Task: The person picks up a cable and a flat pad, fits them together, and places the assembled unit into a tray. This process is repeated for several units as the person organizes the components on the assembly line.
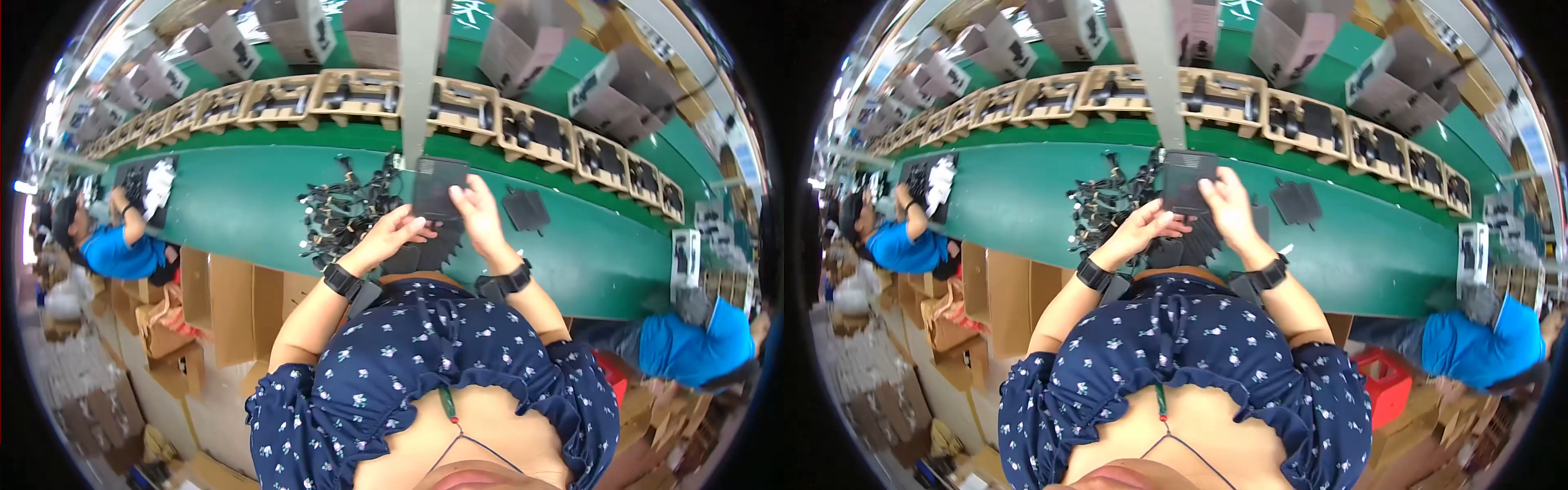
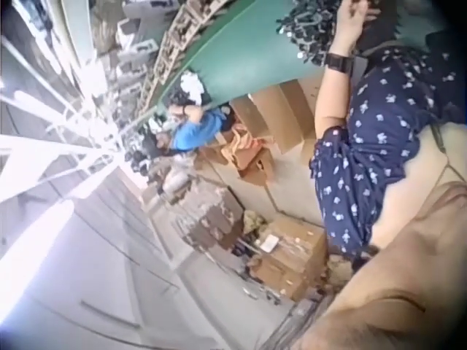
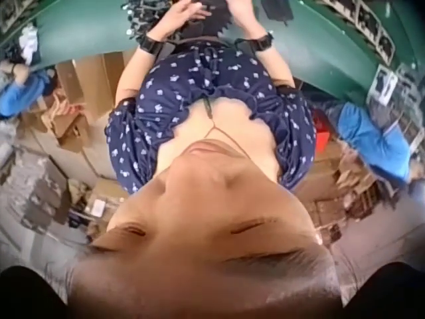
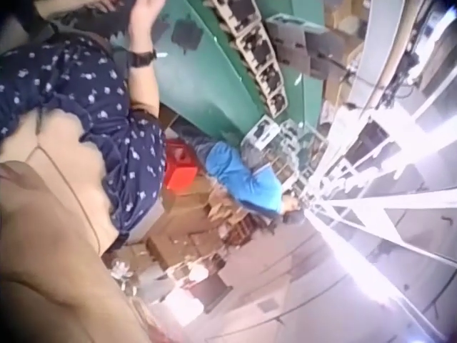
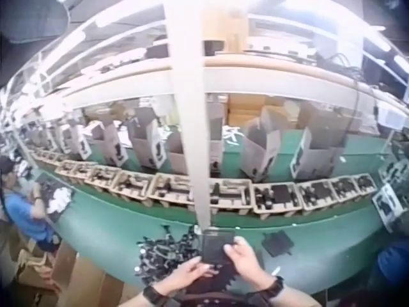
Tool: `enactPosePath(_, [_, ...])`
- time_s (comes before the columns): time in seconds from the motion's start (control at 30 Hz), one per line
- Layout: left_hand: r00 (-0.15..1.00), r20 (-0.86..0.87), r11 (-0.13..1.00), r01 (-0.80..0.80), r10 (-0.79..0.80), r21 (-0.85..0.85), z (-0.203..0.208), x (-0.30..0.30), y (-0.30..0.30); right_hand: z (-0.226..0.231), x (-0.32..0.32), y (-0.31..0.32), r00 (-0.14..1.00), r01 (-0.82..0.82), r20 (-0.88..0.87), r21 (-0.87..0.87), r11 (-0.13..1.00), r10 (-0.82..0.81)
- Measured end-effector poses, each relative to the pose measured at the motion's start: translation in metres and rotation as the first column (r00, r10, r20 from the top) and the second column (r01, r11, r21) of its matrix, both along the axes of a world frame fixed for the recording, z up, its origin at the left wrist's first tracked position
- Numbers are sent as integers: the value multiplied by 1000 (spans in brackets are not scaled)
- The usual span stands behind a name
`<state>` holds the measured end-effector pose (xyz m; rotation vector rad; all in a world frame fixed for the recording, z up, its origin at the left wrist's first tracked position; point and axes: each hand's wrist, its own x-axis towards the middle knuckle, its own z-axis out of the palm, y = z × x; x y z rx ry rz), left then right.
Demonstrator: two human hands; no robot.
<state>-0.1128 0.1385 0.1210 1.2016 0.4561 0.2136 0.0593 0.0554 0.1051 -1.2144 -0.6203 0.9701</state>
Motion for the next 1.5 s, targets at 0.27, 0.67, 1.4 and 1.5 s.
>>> enactPosePath(0.27, [990,-74,976,-103,119,192,-44,6,4,-13,34,-4,981,47,187,-8,999,-45])
enactPosePath(0.67, [797,-182,714,-381,575,588,-96,-66,33,-82,185,144,734,349,553,189,918,-394])
enactPosePath(1.4, [322,-529,432,328,785,840,-147,-27,156,-121,18,-15,683,164,730,-196,967,32])
enactPosePath(1.5, [339,-515,411,334,787,848,-146,-28,160,-116,1,-45,793,106,600,-299,948,101])
